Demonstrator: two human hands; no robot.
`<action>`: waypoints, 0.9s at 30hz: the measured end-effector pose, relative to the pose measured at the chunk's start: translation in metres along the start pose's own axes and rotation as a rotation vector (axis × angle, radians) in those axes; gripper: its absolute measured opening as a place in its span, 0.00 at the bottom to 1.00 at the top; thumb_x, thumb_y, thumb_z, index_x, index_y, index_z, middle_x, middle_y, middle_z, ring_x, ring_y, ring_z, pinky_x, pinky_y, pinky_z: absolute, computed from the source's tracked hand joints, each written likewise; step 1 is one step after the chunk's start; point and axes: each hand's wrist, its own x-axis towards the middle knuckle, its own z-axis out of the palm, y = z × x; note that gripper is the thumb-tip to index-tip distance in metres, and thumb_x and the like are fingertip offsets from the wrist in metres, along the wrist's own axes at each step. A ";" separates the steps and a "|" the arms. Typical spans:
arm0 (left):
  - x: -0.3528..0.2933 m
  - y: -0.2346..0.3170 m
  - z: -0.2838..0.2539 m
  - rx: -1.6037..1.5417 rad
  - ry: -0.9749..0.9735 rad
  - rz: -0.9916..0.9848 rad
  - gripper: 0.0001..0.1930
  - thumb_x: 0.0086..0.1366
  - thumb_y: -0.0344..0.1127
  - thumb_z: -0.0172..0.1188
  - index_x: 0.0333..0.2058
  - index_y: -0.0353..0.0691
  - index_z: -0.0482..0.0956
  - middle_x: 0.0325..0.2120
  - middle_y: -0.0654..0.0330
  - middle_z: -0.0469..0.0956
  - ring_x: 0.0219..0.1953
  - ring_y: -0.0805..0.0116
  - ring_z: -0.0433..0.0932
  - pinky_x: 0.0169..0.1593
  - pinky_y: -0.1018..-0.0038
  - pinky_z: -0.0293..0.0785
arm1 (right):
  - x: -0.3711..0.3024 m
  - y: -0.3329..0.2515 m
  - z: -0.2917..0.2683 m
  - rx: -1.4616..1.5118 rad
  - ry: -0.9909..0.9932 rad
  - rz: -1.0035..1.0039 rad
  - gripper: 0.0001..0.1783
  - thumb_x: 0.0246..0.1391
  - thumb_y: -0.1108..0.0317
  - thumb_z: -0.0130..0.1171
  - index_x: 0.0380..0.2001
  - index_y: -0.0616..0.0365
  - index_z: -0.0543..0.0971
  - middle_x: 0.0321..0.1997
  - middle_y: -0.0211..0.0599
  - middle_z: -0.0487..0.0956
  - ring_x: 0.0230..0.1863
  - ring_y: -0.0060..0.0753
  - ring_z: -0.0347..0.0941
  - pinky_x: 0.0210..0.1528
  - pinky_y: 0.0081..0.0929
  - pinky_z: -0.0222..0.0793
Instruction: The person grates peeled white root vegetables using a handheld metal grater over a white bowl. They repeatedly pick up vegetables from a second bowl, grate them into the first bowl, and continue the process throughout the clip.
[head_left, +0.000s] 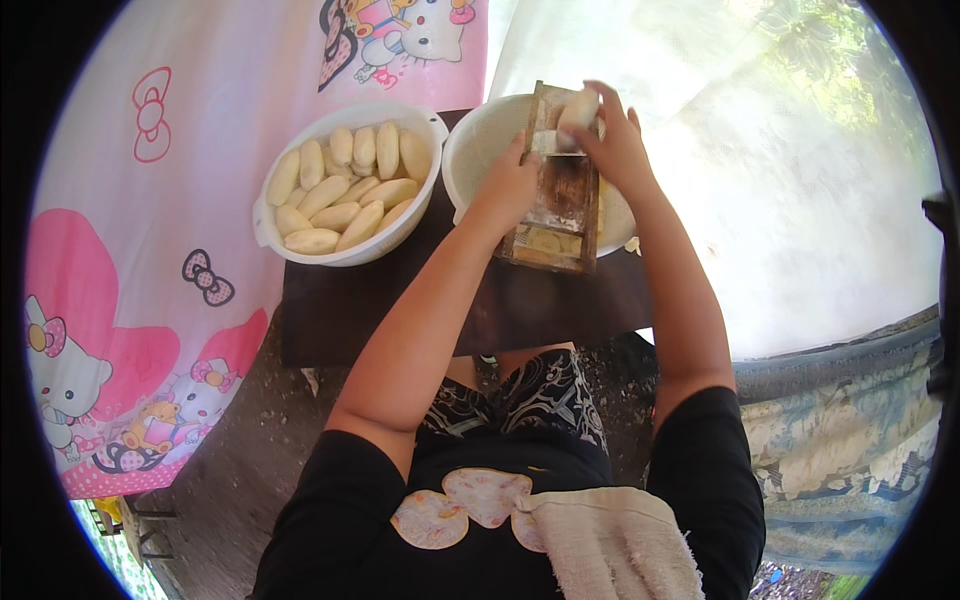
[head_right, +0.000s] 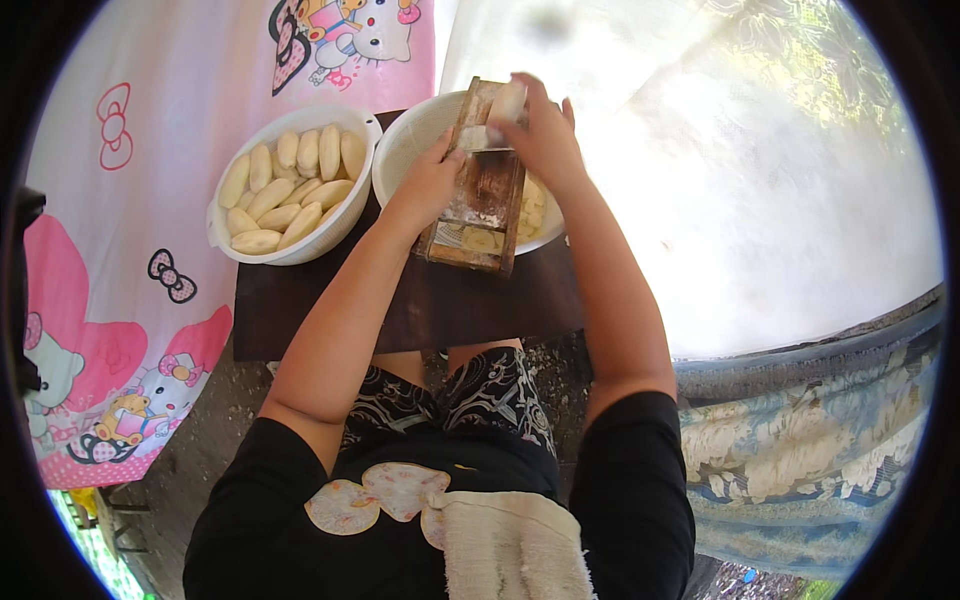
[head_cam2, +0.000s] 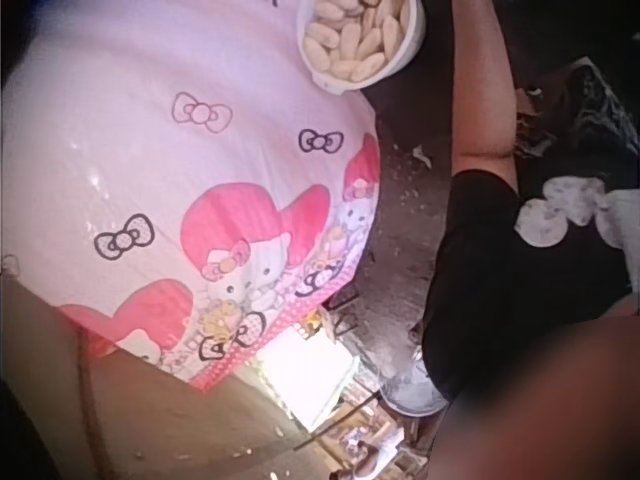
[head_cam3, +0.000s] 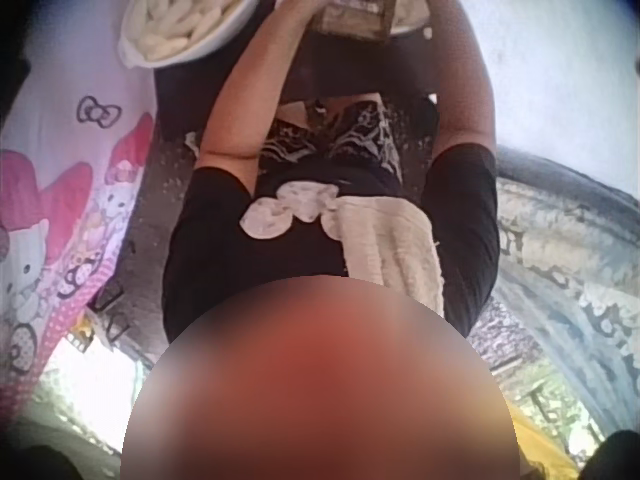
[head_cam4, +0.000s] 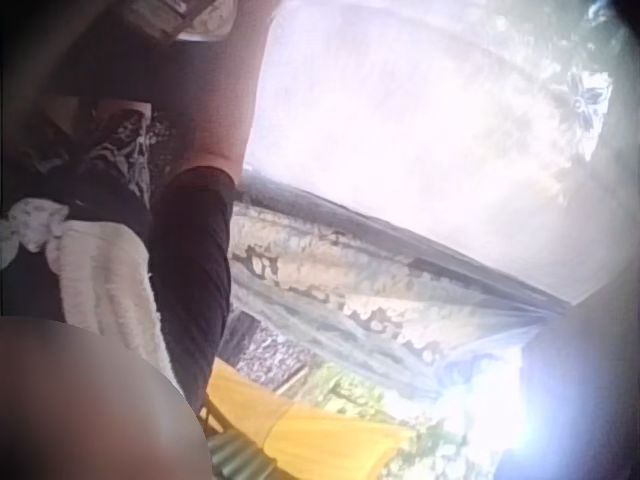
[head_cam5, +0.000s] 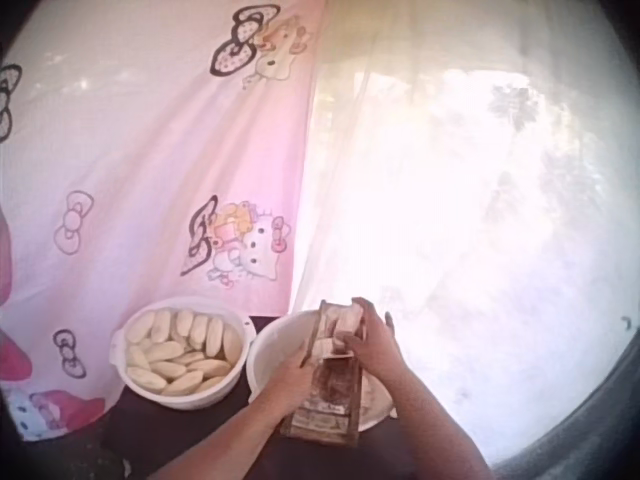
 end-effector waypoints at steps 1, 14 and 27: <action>0.001 0.000 0.000 -0.012 0.004 0.006 0.29 0.69 0.42 0.45 0.65 0.36 0.56 0.59 0.39 0.66 0.61 0.46 0.65 0.64 0.64 0.58 | 0.013 0.004 0.001 0.007 0.011 0.041 0.36 0.47 0.66 0.65 0.60 0.49 0.64 0.50 0.42 0.78 0.55 0.43 0.72 0.72 0.48 0.35; -0.003 0.002 -0.001 -0.009 0.003 0.019 0.29 0.69 0.42 0.45 0.65 0.35 0.57 0.58 0.37 0.66 0.61 0.46 0.65 0.63 0.65 0.59 | -0.028 -0.019 -0.009 -0.022 -0.017 -0.093 0.34 0.49 0.61 0.64 0.59 0.50 0.64 0.49 0.41 0.78 0.52 0.43 0.73 0.70 0.47 0.42; 0.001 -0.003 0.001 -0.035 0.014 0.021 0.29 0.69 0.42 0.44 0.65 0.36 0.56 0.58 0.38 0.66 0.61 0.45 0.65 0.63 0.64 0.59 | -0.070 -0.035 -0.017 0.118 -0.071 -0.040 0.35 0.49 0.59 0.63 0.60 0.50 0.64 0.53 0.45 0.76 0.55 0.43 0.73 0.72 0.44 0.36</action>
